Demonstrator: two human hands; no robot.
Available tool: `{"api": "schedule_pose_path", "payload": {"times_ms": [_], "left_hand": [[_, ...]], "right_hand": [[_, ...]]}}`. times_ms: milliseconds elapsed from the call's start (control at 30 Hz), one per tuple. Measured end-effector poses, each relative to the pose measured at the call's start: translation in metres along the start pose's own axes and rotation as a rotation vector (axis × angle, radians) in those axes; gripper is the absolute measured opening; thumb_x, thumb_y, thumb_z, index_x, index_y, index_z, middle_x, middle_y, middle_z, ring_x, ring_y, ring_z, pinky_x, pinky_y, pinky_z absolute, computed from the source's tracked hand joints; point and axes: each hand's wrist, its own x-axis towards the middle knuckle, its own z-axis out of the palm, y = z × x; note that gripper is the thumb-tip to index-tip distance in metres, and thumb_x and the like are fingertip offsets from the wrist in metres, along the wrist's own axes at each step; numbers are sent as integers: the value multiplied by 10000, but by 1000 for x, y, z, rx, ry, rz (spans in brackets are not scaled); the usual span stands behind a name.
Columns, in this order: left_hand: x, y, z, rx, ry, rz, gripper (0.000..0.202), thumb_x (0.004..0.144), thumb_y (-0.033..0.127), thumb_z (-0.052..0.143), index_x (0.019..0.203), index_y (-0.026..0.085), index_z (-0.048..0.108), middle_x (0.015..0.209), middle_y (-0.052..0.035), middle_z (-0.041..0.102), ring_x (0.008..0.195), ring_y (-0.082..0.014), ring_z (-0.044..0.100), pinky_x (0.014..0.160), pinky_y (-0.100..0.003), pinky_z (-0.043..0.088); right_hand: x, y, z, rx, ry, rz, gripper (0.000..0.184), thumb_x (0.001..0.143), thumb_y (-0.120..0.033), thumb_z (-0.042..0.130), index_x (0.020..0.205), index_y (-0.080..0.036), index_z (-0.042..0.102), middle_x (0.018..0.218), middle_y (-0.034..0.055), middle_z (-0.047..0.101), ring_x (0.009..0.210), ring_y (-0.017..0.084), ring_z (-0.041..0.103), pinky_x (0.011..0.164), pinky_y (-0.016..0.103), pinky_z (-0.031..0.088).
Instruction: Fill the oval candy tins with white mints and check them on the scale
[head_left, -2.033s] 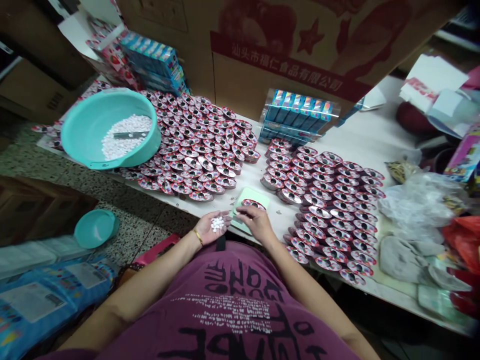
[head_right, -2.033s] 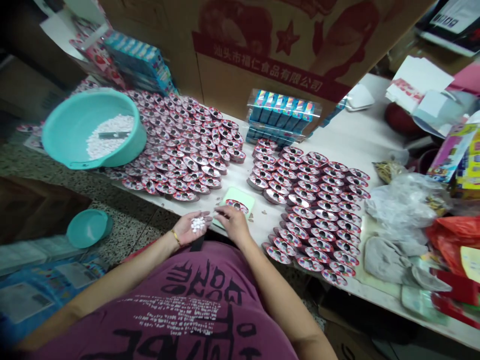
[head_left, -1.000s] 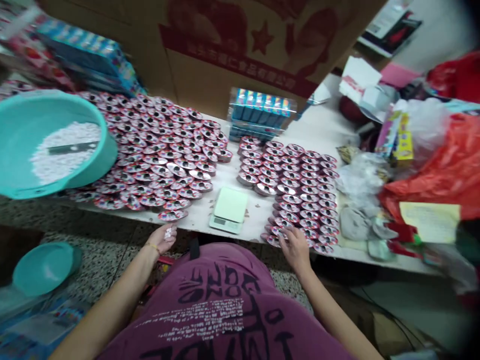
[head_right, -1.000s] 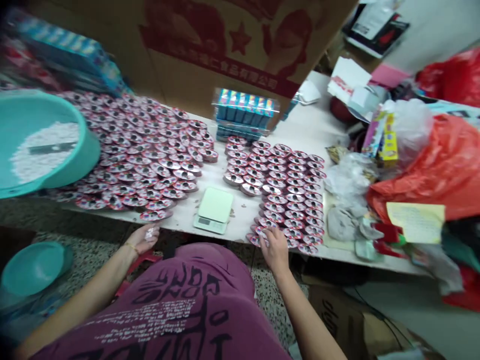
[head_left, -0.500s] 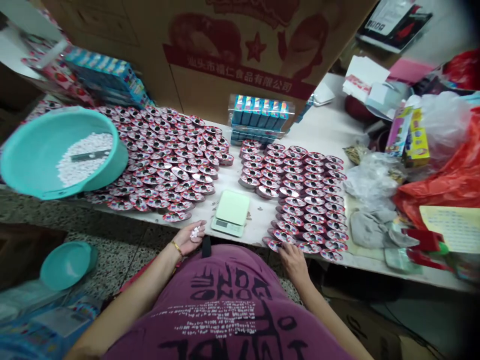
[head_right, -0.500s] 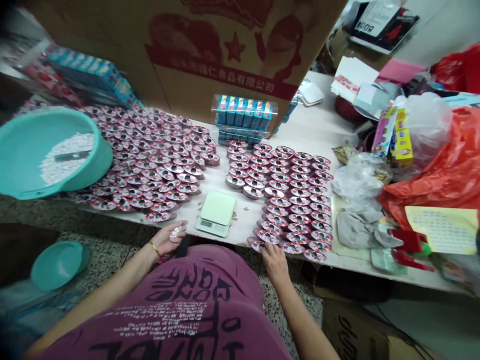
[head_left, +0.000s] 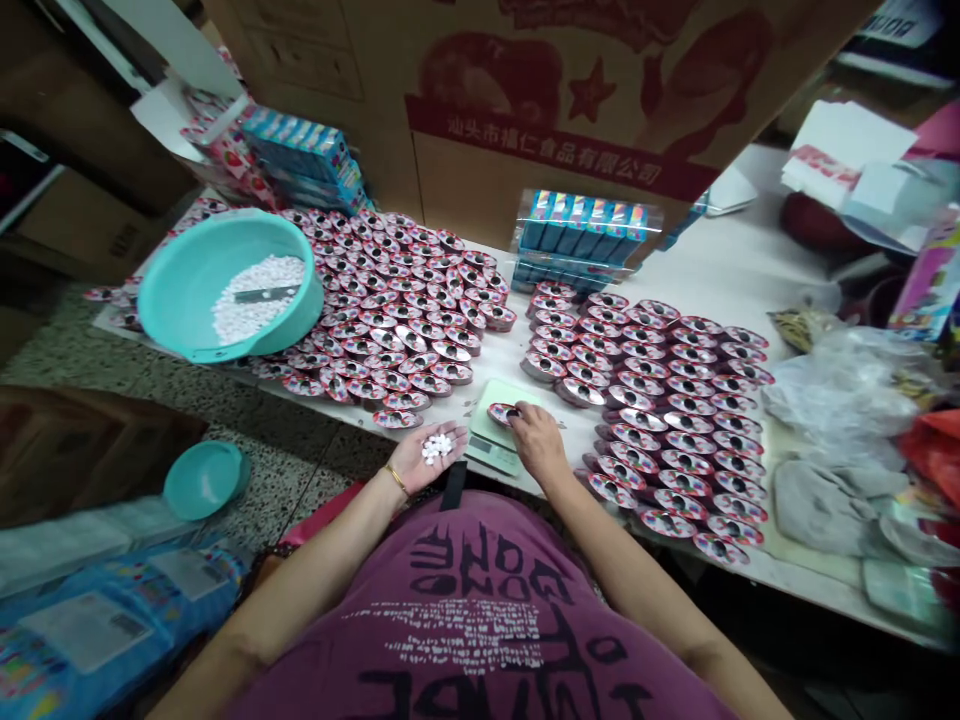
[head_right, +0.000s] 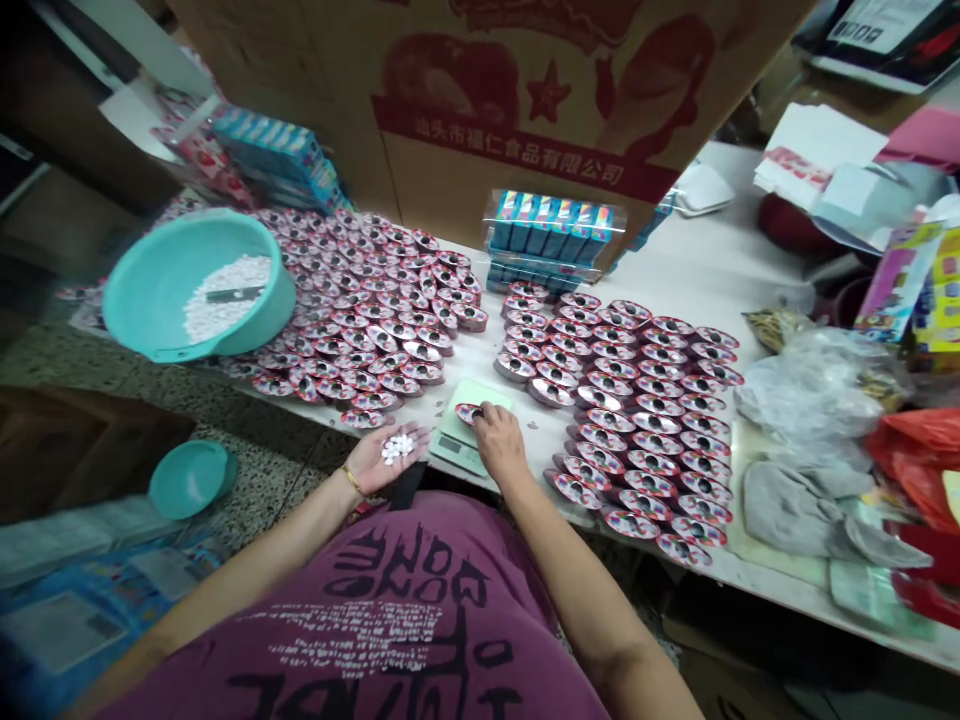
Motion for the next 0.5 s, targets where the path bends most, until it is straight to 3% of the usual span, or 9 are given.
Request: {"api": "schedule_pose_path", "payload": {"times_ms": [100,167,267,400,500], "left_hand": [[-5,0,0,1,-39,-12,233,790,175,405,888,51,577,904,-139,628,876,-203,586,771,-344,467],[-9,-3,-5,0,-23,-27,226,794,184,405,872,61,578,809,-110,636,762,-168,605,702,-302,482],[-15,-10,-19,-12,42,-76,199,798,185,409,795,81,578,674,-65,619,633,-126,595,647,-256,480],[-23,-16,-37,-6,152,-79,211,807,186,396,711,98,561,610,-50,600,601,-124,588,626,-253,479],[-26,-15,-41,6,178,-73,210,805,183,396,698,97,555,598,-51,593,588,-121,584,584,-234,475]], "right_hand": [[1,-37,-8,80,3,-140,251,828,-267,401,996,-149,547,1092,113,484,960,223,404,817,352,343],[2,-67,-12,142,-104,-317,264,826,-244,404,1036,-133,519,1021,110,513,896,194,438,776,313,375],[5,-101,-8,184,-230,-404,209,809,-159,414,987,-132,520,921,78,534,863,171,459,733,276,396],[5,-113,1,235,-339,-441,123,797,-148,436,869,-157,535,868,36,539,771,131,487,600,215,399],[5,-114,4,224,-353,-453,119,791,-129,433,816,-157,545,828,31,548,716,125,488,538,211,376]]}}
